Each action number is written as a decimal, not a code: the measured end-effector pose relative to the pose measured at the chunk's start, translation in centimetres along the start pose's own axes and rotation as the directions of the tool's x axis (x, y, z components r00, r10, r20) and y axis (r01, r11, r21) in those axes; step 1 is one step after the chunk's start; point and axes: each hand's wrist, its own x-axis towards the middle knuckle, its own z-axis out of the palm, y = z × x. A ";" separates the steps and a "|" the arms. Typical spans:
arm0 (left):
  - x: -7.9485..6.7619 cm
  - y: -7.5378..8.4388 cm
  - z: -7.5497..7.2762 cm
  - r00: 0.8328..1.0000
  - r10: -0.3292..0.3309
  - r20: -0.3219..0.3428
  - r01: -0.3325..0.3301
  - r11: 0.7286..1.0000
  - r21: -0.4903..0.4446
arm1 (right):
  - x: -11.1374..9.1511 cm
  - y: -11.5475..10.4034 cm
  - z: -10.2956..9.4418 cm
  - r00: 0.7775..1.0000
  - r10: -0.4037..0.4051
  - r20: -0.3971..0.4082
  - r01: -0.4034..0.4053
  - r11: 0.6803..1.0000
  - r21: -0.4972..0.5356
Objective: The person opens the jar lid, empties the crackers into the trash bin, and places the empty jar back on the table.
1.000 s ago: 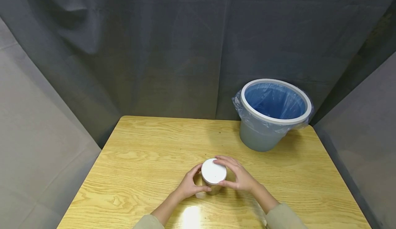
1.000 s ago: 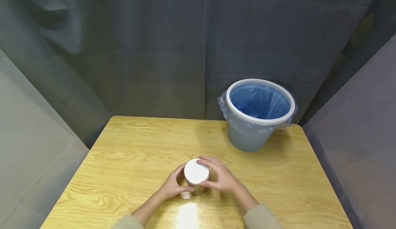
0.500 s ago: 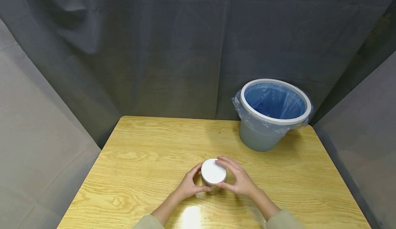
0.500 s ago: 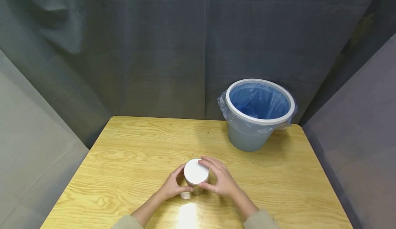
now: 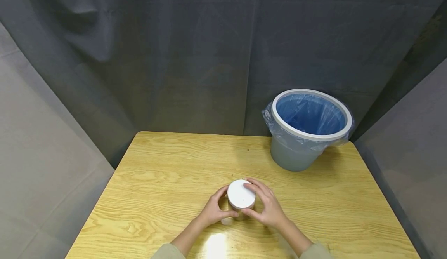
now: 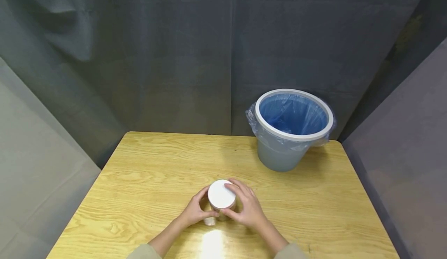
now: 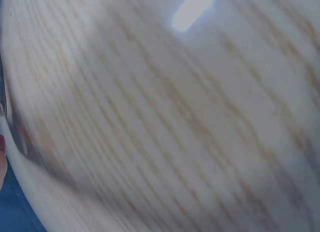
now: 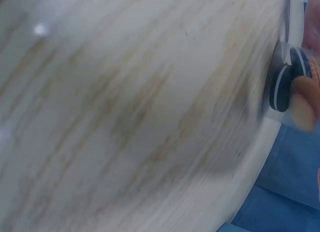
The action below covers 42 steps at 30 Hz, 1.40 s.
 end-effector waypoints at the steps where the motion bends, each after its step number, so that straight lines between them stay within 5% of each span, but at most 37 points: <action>1: 0.0 -0.1 0.0 1.000 0.006 -0.002 -0.006 1.000 0.007 | -0.1 0.0 0.1 1.000 0.000 -0.009 0.000 1.000 -0.002; 8: 0.3 -3.0 0.8 1.000 -0.012 -0.026 0.012 1.000 -0.002 | -0.5 0.1 0.5 1.000 0.027 -0.016 -0.027 1.000 -0.015; 12: 0.3 -3.3 0.8 0.999 -0.007 -0.031 0.007 1.000 0.000 | -0.6 0.2 0.6 1.000 0.020 -0.022 -0.020 1.000 -0.016; 23: -0.1 0.0 0.1 1.000 -0.010 -0.003 0.010 1.000 0.001 | -0.5 0.3 0.4 1.000 0.026 -0.013 -0.026 1.000 -0.006; 42: 0.0 0.1 0.0 1.000 -0.015 -0.008 0.015 0.999 -0.032 | 0.1 1.2 -0.2 0.997 0.005 0.081 -0.014 0.993 0.114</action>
